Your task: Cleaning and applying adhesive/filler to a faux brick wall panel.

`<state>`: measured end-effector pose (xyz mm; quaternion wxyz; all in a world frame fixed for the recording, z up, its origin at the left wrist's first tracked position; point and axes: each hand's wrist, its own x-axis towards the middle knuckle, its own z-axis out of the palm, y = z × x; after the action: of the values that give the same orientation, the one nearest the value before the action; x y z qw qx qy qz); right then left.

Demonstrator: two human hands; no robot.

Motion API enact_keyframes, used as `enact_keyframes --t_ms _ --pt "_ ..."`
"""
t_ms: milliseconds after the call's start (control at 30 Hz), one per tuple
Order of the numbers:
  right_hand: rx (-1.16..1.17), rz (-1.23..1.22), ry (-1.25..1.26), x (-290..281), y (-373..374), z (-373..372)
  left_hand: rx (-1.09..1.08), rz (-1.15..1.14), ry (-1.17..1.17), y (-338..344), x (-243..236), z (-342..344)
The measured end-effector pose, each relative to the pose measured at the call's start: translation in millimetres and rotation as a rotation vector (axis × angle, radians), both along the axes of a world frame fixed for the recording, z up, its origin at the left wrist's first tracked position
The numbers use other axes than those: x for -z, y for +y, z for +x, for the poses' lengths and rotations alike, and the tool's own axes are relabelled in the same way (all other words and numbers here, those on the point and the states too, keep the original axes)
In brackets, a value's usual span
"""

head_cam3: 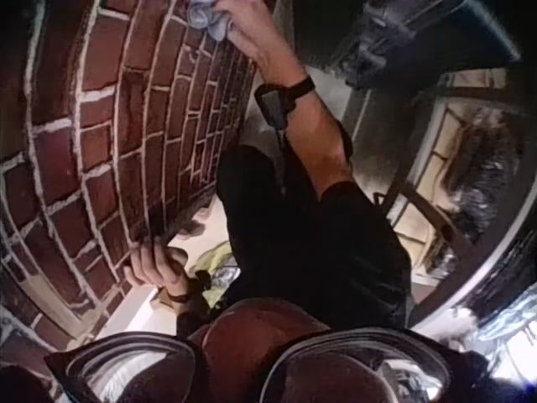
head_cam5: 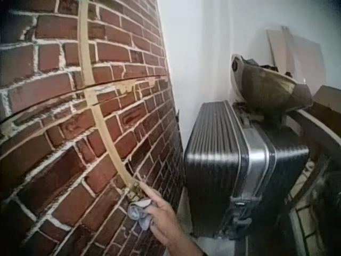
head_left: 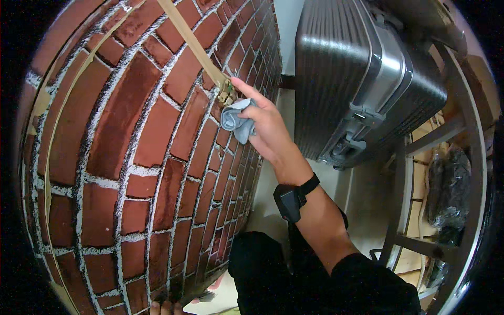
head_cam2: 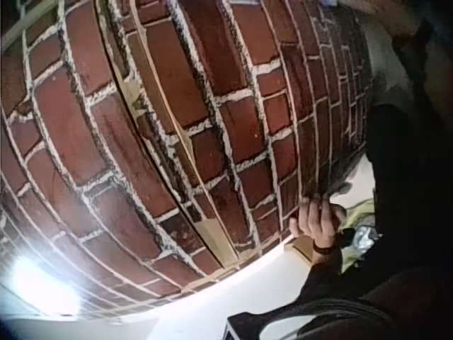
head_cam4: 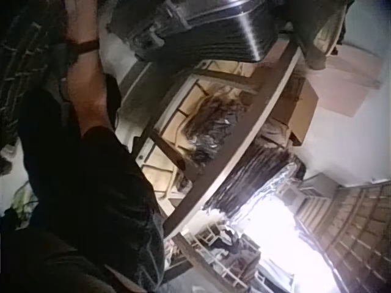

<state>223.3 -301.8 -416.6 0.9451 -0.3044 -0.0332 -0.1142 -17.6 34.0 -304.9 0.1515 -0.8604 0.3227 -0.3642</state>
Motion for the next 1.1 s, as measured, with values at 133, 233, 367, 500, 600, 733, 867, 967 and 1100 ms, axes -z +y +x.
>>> enact_keyframes --t_ms 133,233,367,500,600,733,867,967,1100 --pt "0.642 -0.962 -0.08 13 10 6 0.01 0.002 -0.022 0 0 2" --pt "0.847 -0.761 0.063 4 33 -8 -0.004 -0.001 -0.019 1 3 0" --pt "1.008 -0.985 -0.342 -25 80 -36 -0.027 -0.027 -0.013 -3 1 -3" --pt "1.072 -0.917 -0.347 -39 96 -13 -0.034 -0.015 -0.008 -2 1 -1" --pt "1.085 -0.785 -0.149 -58 67 19 0.017 -0.02 0.03 -2 1 -3" --pt "1.167 -0.94 -0.259 -60 102 -12 0.033 -0.022 -0.019 3 2 -2" --pt "0.982 -0.965 -0.488 28 159 -75 0.039 -0.053 -0.048 0 4 0" --pt "0.991 -0.947 -0.205 92 155 -79 0.104 -0.003 -0.056 25 18 -2" --pt "0.759 -0.802 0.444 137 142 -62 0.131 -0.052 -0.086 21 18 -2"
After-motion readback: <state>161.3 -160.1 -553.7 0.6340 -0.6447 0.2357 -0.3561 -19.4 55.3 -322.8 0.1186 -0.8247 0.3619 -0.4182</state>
